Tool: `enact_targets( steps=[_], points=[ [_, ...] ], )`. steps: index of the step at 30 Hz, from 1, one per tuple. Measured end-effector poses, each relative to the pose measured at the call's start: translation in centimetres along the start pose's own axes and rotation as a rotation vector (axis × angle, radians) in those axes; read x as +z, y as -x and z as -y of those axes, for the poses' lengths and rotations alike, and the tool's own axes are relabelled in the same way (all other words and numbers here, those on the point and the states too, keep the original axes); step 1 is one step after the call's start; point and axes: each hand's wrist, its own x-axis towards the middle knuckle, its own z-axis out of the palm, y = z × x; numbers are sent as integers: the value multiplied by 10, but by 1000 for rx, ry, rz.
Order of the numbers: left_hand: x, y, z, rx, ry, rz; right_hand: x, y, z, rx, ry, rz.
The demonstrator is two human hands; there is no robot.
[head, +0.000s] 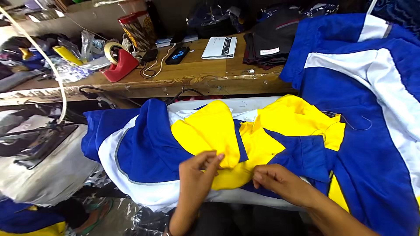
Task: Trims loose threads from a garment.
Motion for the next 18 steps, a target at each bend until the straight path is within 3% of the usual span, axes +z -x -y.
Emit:
enact_targets(
  steps=[3,7,9,11,15,18],
  points=[
    [-14,-67,-30,-77,63,32,-3,12,-1,-102,46,-296],
    [-11,-192,-34,102,76,-124,0,21,-6,-138,172,-620],
    [-7,-226,-29,100,7,-8,-1,25,-13,-112,252,-724],
    [13,-215,-32,78,-90,98,-5,30,-20,-82,295,-779],
    [58,-125,-21,43,-435,311,-9,37,-30,-43,233,-742],
    [87,-90,8,25,-521,256,-12,36,-23,-50,209,-733]
  ],
)
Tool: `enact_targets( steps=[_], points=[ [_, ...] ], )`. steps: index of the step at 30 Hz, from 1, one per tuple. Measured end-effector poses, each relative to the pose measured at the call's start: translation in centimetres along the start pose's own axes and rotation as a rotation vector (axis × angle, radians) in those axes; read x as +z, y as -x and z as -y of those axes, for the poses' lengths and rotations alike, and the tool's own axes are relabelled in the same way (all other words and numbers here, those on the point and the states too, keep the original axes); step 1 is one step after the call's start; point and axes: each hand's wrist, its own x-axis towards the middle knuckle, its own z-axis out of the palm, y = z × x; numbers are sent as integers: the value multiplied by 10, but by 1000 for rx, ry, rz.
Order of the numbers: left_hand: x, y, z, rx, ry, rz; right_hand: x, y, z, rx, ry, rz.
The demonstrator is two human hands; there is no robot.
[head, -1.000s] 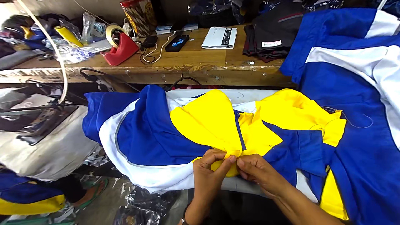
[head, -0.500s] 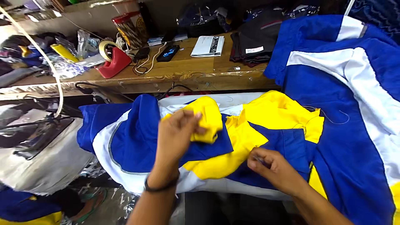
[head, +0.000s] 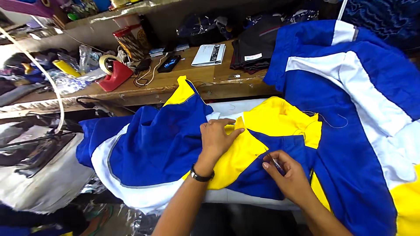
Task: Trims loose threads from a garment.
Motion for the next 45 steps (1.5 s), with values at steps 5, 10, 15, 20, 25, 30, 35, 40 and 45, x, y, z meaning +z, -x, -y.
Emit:
enact_targets(
  steps=[5,10,15,20,25,30,35,40,45],
  points=[
    [12,14,-4,-105,551,-53,-7,-30,23,-184,24,-101],
    [-11,37,-26,-5,588,-4,3,-50,45,-310,42,-107],
    [-13,54,-20,93,606,79,9,-53,39,-255,-50,49],
    [10,58,-9,51,672,111,-3,-62,34,-236,-17,132],
    [17,56,-15,-73,659,110,-38,-77,52,-171,290,-127],
    [16,51,-19,-134,851,59,-53,-47,54,-128,421,-127],
    [17,48,-29,-161,988,26,-34,-21,36,-220,379,-155],
    [22,48,-33,-128,967,0,-32,-26,30,-228,411,-170],
    [20,49,-34,-103,930,35,-35,-33,30,-244,434,-141]
  ],
)
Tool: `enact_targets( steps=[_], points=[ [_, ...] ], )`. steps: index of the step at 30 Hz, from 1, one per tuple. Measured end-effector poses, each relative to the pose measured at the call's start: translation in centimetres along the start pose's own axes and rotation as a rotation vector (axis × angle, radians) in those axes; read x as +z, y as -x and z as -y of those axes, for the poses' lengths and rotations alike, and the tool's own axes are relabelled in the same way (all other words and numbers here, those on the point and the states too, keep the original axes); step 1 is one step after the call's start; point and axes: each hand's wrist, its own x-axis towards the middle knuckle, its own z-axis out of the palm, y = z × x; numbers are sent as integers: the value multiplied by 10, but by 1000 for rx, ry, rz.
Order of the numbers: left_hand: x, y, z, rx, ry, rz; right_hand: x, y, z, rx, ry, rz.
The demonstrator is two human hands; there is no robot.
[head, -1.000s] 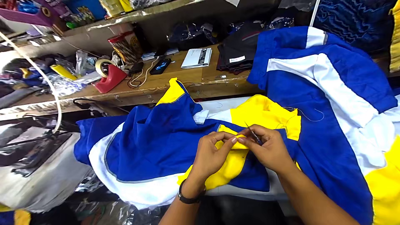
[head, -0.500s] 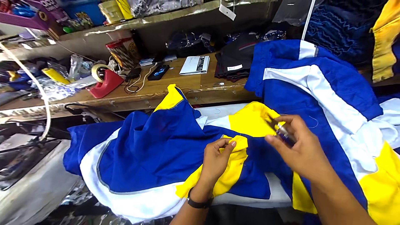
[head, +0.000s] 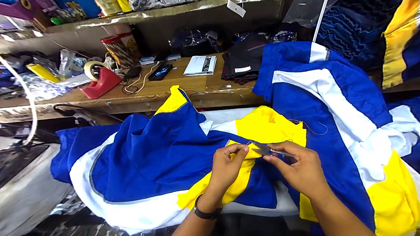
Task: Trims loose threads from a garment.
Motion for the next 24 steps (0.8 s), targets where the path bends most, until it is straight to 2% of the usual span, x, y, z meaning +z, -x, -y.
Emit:
enact_targets(
  steps=[10,15,24],
  points=[
    [-2,-1,-2,11,-58,35,-16,-4,-4,-41,42,64],
    [-5,-2,-3,16,-129,104,-16,-8,-6,-50,13,109],
    [-10,-5,-9,-34,-202,197,-23,-17,-13,-211,70,160]
  ],
)
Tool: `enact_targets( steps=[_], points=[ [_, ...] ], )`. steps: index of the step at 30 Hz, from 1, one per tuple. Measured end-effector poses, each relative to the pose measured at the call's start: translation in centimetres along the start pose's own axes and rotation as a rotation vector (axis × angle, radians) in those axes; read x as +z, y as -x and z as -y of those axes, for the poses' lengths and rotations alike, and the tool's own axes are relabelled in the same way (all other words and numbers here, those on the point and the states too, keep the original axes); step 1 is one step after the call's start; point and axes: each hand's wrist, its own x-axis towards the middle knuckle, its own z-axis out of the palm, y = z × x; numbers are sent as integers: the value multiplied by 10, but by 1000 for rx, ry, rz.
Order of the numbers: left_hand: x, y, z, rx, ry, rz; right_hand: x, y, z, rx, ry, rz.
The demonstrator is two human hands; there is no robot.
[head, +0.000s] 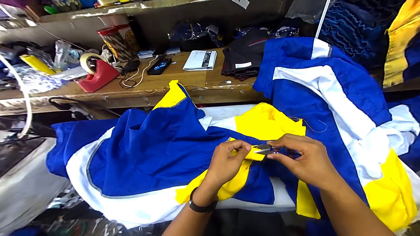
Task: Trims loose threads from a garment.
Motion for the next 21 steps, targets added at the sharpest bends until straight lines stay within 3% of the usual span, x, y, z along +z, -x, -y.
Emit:
enact_targets(
  steps=[6,12,16,21],
  points=[
    [-2,-3,-5,-30,-30,33,-3,-2,-3,-42,2,19],
    [-2,-2,-5,-11,-28,32,0,-2,-4,54,-134,68],
    [2,4,1,72,-173,-89,2,1,0,235,-359,-9],
    [15,18,4,181,-66,-190,-7,14,7,313,-307,-99]
  ],
)
